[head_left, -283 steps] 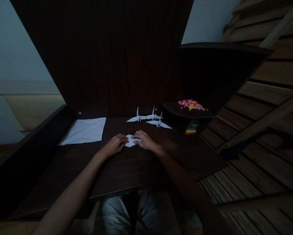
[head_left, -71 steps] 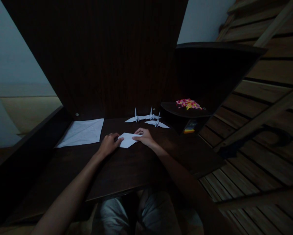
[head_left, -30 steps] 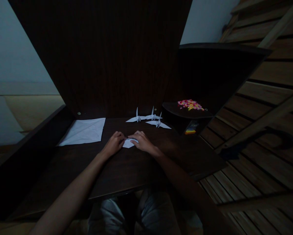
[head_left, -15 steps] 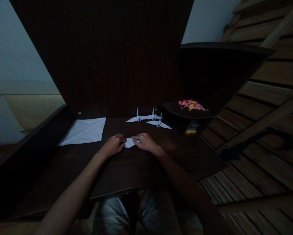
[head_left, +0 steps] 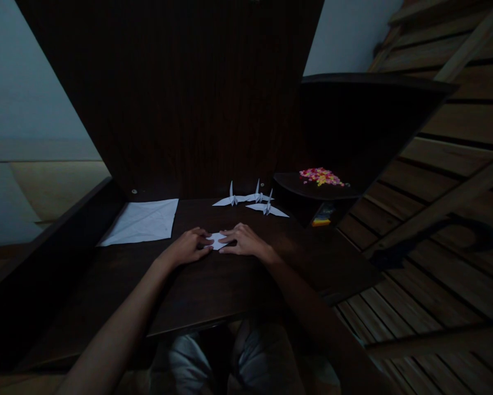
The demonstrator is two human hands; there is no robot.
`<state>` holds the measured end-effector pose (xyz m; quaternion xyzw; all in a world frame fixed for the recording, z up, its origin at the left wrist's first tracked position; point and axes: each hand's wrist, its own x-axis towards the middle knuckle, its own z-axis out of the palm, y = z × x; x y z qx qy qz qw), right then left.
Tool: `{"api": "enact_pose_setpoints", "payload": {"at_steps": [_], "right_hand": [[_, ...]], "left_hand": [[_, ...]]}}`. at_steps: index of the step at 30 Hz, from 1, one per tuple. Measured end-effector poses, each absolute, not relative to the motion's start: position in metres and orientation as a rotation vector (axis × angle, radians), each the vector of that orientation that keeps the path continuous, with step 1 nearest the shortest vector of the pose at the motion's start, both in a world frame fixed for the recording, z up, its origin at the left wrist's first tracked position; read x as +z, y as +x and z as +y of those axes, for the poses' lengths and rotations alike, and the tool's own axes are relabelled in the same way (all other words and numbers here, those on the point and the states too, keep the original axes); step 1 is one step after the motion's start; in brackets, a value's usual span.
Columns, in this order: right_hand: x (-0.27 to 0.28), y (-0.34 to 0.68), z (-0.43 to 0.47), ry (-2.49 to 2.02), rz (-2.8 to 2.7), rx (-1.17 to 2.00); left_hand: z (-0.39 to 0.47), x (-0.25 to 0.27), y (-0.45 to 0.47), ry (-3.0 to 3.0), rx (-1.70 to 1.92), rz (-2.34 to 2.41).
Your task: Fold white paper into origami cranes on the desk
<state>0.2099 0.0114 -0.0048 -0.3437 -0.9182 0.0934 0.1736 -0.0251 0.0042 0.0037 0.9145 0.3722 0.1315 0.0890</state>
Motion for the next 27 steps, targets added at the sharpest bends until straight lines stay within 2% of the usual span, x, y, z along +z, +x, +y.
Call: {"api": "enact_pose_setpoints", "payload": {"at_steps": [19,27], "right_hand": [[-0.014,0.201,0.014,-1.173,-2.391,0.348],[-0.015,0.209,0.020,-1.115,-2.337,0.530]], "left_hand": [[0.005,-0.001,-0.018,2.624,0.581,1.098],[0.012,-0.005,-0.023,2.658,0.542,1.023]]}}
